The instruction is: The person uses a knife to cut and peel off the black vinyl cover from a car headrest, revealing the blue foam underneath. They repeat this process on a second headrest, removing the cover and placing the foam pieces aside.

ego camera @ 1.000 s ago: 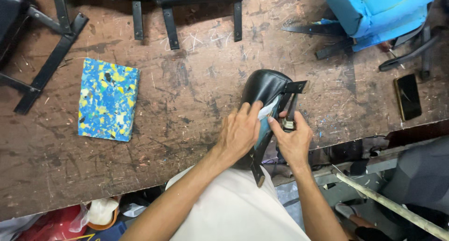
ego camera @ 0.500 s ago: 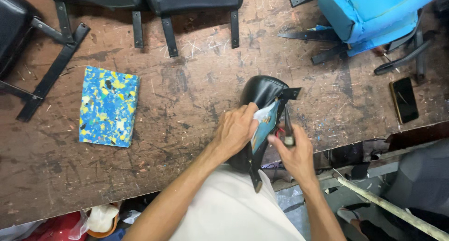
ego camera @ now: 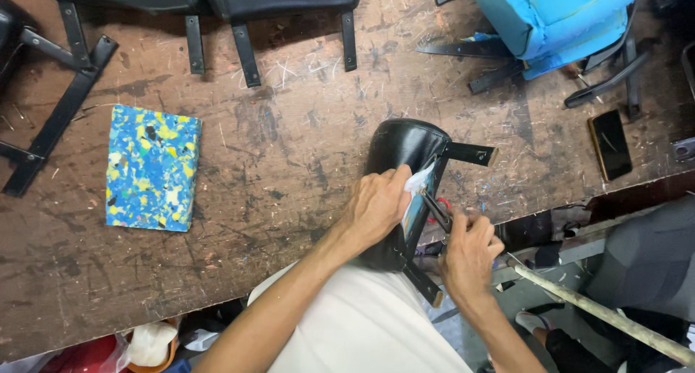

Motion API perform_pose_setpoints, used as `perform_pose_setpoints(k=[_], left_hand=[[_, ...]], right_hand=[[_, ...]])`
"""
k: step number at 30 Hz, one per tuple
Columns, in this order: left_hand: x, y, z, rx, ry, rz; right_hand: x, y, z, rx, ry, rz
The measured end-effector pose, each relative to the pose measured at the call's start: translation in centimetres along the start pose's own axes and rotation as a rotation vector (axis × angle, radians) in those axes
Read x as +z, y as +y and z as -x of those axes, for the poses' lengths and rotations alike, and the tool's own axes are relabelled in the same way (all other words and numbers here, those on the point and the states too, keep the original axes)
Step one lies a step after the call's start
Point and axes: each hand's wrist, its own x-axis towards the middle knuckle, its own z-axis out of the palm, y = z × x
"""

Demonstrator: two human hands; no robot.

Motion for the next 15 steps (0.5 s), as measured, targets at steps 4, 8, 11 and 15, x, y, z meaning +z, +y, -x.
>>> perform_pose_setpoints(k=[4, 8, 11, 15], left_hand=[[-0.1, 0.0, 0.1, 0.006, 0.023, 0.006], [-0.3, 0.1, 0.2, 0.007, 0.032, -0.012], [-0.2, 0.1, 0.1, 0.012, 0.015, 0.009], [-0.1, -0.1, -0.1, -0.014, -0.010, 0.011]], right_hand=[[1.9, -0.1, 0.7, 0.048, 0.091, -0.027], [2.7, -0.8, 0.7, 0.052, 0.115, -0.037], [2.5, -1.0, 0.3, 0.044, 0.114, -0.020], [2.6, -0.7, -0.2, 0.091, 0.023, -0.013]])
